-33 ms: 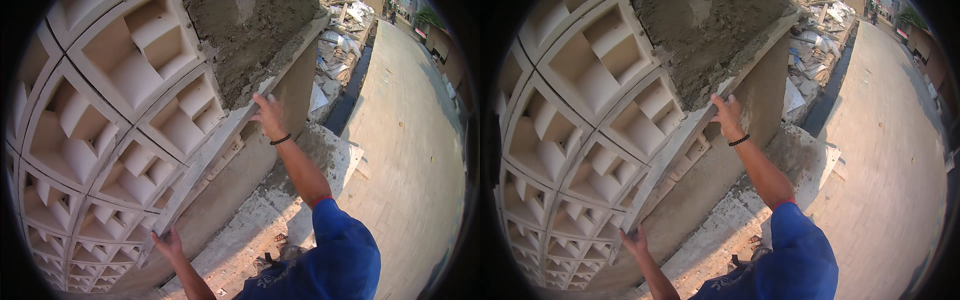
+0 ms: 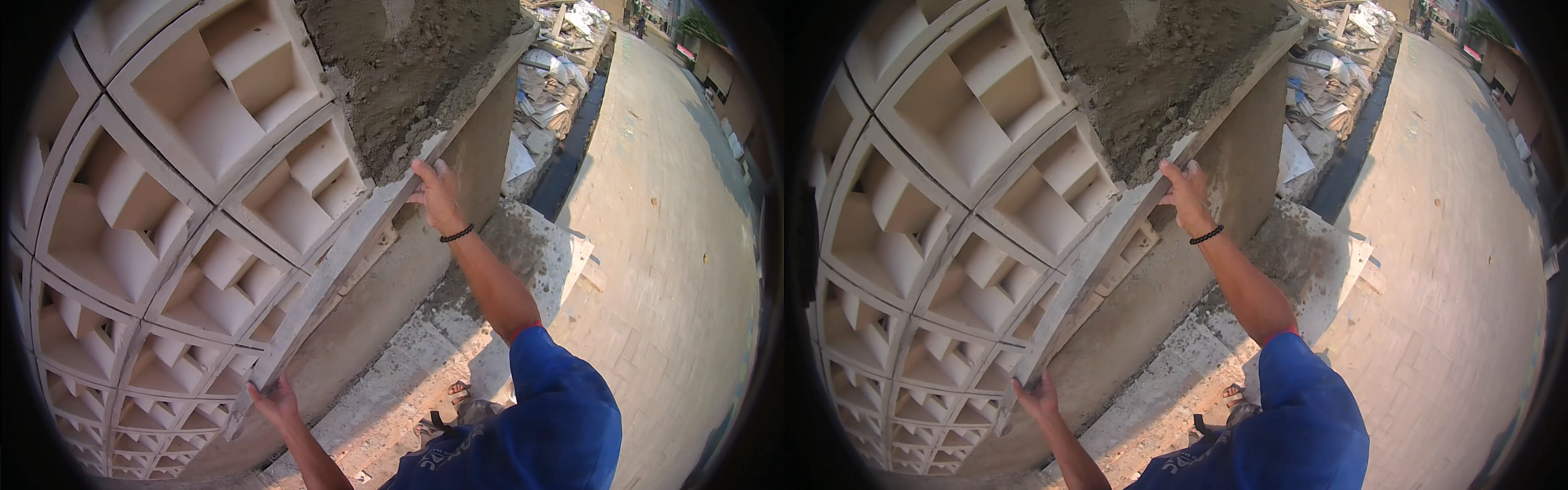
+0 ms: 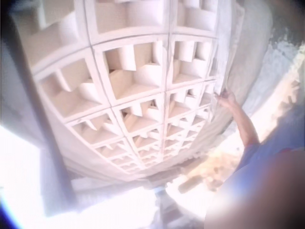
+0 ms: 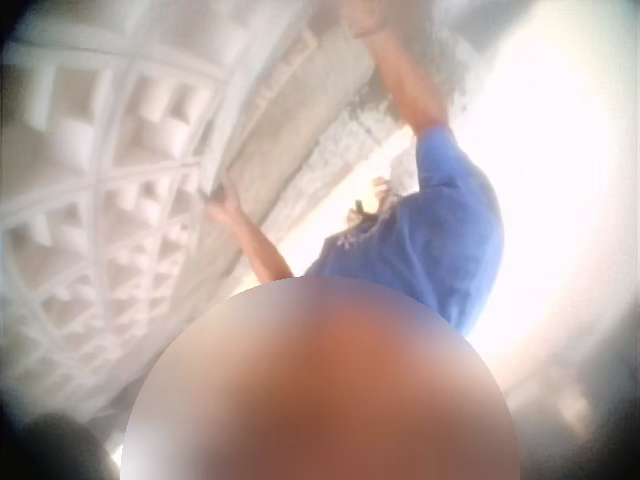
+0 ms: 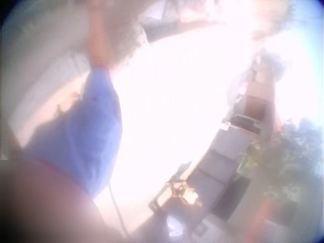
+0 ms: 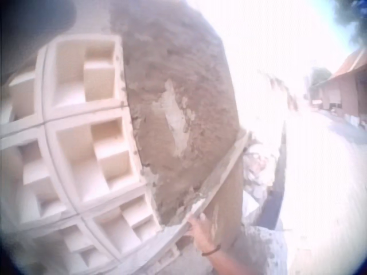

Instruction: The person scoops wet cement from a bucket using a trowel and applies it to a vertical wall surface. They spread the cement over a section of the wall adjacent to decorative lattice blocks and smooth the surface with the trowel.

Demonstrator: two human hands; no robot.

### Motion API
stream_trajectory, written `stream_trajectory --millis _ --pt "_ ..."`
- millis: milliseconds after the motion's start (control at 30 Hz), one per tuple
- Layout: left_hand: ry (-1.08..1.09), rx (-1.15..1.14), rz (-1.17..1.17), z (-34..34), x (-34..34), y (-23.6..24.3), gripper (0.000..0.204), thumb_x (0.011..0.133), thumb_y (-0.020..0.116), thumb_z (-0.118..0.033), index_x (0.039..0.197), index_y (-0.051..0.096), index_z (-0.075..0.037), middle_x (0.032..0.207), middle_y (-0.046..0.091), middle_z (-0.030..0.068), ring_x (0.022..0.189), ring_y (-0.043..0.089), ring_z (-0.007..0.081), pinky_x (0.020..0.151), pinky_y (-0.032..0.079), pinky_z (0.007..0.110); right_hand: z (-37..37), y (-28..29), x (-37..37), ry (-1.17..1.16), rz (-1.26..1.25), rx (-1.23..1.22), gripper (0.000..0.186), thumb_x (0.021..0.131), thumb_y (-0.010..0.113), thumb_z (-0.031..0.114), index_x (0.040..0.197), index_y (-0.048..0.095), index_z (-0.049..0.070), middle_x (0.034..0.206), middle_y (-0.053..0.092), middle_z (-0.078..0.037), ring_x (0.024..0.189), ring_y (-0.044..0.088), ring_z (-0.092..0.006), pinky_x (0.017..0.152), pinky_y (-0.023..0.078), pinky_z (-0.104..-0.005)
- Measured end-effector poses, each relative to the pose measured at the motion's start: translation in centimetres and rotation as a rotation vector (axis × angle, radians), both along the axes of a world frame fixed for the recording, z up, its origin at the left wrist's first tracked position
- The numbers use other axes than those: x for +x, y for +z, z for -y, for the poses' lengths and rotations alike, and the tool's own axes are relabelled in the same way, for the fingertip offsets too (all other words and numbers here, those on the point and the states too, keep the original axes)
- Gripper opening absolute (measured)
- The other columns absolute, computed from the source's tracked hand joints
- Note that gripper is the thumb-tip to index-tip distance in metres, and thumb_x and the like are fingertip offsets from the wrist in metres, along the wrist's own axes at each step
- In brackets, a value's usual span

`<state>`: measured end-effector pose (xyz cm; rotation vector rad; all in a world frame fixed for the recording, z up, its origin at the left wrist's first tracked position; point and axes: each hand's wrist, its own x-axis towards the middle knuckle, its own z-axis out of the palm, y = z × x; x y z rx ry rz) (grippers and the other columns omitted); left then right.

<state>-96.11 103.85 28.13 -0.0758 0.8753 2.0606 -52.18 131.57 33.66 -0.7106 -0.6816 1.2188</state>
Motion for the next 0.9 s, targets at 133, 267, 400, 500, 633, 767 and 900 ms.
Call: stream_trajectory --millis 133,267,400,500,633,767,900 --pt "-0.019 -0.009 -0.018 5.1 -3.1 -4.5 0.055 0.088 0.071 -0.037 0.131 0.053 -0.008 0.135 0.056 0.0082 0.123 0.054 0.0294 0.102 0.047 0.048 5.1 -4.1 -2.2 -0.03 -0.068 -0.122 0.059 0.082 0.075 0.034 0.115 0.041 0.0 0.105 0.05 -0.012 0.086 0.059 -0.0197 0.064 0.055 -0.0356" --pt "-0.055 -0.097 -0.049 7.4 -4.0 -10.4 0.051 0.087 0.072 -0.038 0.127 0.055 -0.01 0.133 0.057 0.0073 0.123 0.054 0.03 0.103 0.047 0.048 8.4 -15.8 -1.7 -0.088 -0.219 -0.241 0.043 0.08 0.075 0.027 0.104 0.044 0.011 0.093 0.046 -0.004 0.076 0.049 -0.0135 0.059 0.042 -0.0292" --pt "-0.121 -0.29 -0.018 8.9 -3.5 -20.7 0.049 0.086 0.071 -0.039 0.126 0.055 -0.015 0.136 0.055 0.0069 0.126 0.051 0.0291 0.104 0.046 0.049 12.3 -28.4 -0.9 -0.137 -0.171 -0.479 0.034 0.085 0.069 0.019 0.11 0.049 0.007 0.099 0.052 -0.003 0.091 0.054 -0.0153 0.077 0.049 -0.0357" --pt "-0.122 -0.564 -0.008 9.9 -2.6 -27.9 0.053 0.086 0.069 -0.042 0.129 0.053 -0.016 0.14 0.05 0.0072 0.127 0.05 0.0292 0.104 0.046 0.049 13.5 -35.9 -0.6 -0.225 -0.037 -0.715 0.042 0.082 0.072 0.021 0.114 0.049 0.006 0.102 0.055 -0.005 0.091 0.056 -0.0175 0.077 0.05 -0.036" --pt "-0.112 -0.926 0.072 9.3 0.0 -33.9 0.06 0.084 0.067 -0.046 0.132 0.049 -0.015 0.141 0.047 0.0089 0.125 0.05 0.0304 0.097 0.048 0.049 15.1 -44.9 0.3 -0.507 0.287 -0.827 0.061 0.078 0.076 0.026 0.124 0.046 -0.001 0.115 0.062 -0.017 0.101 0.063 -0.0314 0.089 0.05 -0.0422" --pt "-0.169 -1.201 0.143 5.8 -4.3 -39.5 0.054 0.086 0.064 -0.044 0.13 0.052 -0.015 0.127 0.058 0.0112 0.106 0.061 0.035 0.081 0.054 0.052 9.6 -44.2 -1.7 -0.407 0.631 -1.147 0.067 0.077 0.075 0.026 0.127 0.041 -0.004 0.117 0.061 -0.026 0.108 0.062 -0.0399 0.091 0.05 -0.0462" --pt "-0.095 -1.18 0.237 3.0 4.4 -36.8 0.045 0.08 0.068 -0.041 0.116 0.06 -0.016 0.123 0.058 0.0085 0.11 0.058 0.0338 0.082 0.054 0.054 8.4 -41.0 3.6 -0.574 0.713 -1.154 0.066 0.076 0.072 0.022 0.128 0.04 -0.004 0.117 0.06 -0.027 0.107 0.061 -0.0408 0.091 0.05 -0.0475"
